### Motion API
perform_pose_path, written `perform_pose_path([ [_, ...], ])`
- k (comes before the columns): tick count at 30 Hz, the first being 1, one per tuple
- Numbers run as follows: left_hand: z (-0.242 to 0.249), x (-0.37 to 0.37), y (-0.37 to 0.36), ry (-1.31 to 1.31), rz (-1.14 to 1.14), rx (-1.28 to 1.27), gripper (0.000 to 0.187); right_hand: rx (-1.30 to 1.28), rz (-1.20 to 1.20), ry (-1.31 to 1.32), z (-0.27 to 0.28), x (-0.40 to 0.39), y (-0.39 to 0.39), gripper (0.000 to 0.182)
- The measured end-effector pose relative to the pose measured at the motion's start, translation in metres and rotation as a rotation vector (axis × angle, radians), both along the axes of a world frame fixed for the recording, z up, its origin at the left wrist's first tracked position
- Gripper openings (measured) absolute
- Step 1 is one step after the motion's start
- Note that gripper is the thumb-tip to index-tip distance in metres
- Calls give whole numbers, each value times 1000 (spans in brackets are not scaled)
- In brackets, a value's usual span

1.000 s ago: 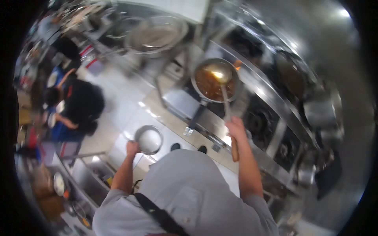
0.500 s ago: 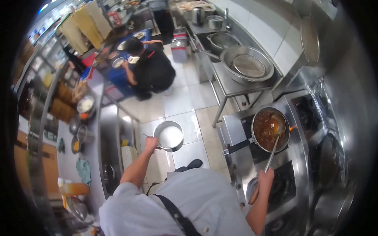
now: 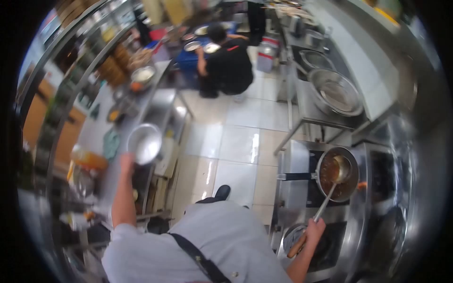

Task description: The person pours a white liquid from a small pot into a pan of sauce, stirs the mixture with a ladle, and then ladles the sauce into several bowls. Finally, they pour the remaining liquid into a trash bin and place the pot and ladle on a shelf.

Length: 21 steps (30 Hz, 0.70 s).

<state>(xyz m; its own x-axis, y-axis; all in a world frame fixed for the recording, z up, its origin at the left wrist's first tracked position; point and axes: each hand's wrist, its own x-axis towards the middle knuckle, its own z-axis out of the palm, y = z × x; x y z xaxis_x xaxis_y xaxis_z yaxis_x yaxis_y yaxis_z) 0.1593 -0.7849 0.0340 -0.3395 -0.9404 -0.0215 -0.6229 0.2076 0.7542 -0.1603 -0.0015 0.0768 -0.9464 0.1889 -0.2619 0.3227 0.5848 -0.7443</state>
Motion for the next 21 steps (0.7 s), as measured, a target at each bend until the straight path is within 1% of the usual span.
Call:
perform_pose_path([
  [1,9,21,-5,-3,128,62,19,-107,-88,-111,10,-1,-11,17],
  [2,10,45,-8,42,72,-53,21,-98,-40,-69,-13,-7,2,19],
  [3,10,70,-8,81,11,-169,22,-62,-31,-80,-45,-17,23,20],
  [4,19,93,-2,68,56,-178,22,-110,-37,-96,-44,-19,22,20],
  [6,45,115,18,197,305,-34,22,-159,-24,-116,-52,-24,27,21],
  [9,86,102,32,430,596,186,22,-107,-10,-70,-72,-37,37,19],
  [10,91,102,31,433,586,187,22,-193,-41,-110,-62,-34,32,18],
  [11,91,110,32,480,665,205,22,-280,-74,-146,-51,-31,26,17],
  [12,90,121,34,526,740,224,22,-284,-90,-137,-40,-29,17,17],
  [14,79,140,33,620,882,275,22,-416,-169,-227,-18,-26,0,15],
  [15,71,152,34,692,881,268,23,-418,-183,-213,-15,-26,-4,15],
  [16,68,162,35,718,950,323,26,-432,-175,-215,-14,-26,-7,15],
  [17,-14,246,-20,82,588,88,35,-443,-174,-217,-14,-25,-8,15],
  [18,-12,255,-13,135,623,196,51,-491,-207,-206,-12,-23,-10,14],
  [19,15,243,5,409,507,124,57,-496,-195,-228,-7,-23,-13,14],
  [20,12,241,14,103,448,-143,66,-499,-202,-249,-1,-22,-15,14],
  [21,21,249,23,259,370,-9,55,-520,-249,-232,1,-21,-21,19],
])
